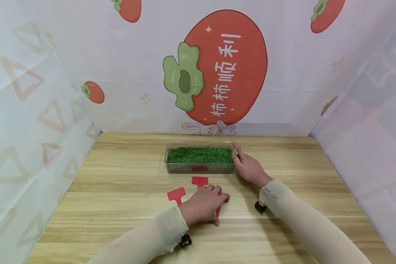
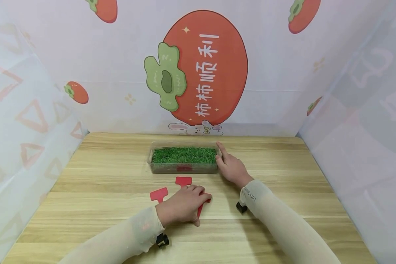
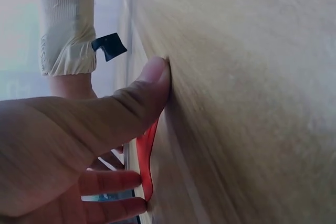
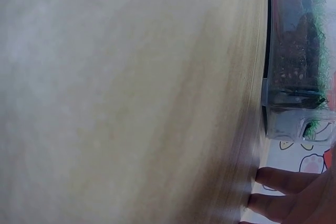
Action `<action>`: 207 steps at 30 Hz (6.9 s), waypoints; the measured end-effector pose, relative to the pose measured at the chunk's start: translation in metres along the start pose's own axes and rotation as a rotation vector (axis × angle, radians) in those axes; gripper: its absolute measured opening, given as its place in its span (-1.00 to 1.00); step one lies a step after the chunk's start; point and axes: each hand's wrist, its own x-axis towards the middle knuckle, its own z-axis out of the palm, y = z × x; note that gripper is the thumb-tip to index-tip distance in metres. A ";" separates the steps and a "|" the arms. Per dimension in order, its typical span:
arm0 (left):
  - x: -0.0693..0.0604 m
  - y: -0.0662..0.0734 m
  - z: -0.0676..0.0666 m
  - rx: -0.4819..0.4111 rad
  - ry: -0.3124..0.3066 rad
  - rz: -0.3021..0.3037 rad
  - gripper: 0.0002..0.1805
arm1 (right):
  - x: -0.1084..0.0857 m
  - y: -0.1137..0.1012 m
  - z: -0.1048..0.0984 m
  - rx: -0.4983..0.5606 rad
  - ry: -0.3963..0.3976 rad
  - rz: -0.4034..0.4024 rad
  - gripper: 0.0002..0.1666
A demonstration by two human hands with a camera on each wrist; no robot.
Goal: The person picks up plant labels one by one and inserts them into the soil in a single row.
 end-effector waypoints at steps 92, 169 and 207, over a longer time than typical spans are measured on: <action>-0.061 -0.105 -0.103 -0.009 0.731 -0.136 -0.50 | 0.001 0.005 0.003 -0.014 0.019 -0.006 -0.29; -0.014 -0.164 -0.051 -0.083 0.481 -0.302 -0.72 | -0.001 0.002 0.008 -0.009 0.053 0.030 -0.31; -0.014 -0.166 -0.047 -0.124 0.456 -0.340 -0.72 | -0.003 -0.002 0.012 0.001 0.068 0.039 -0.33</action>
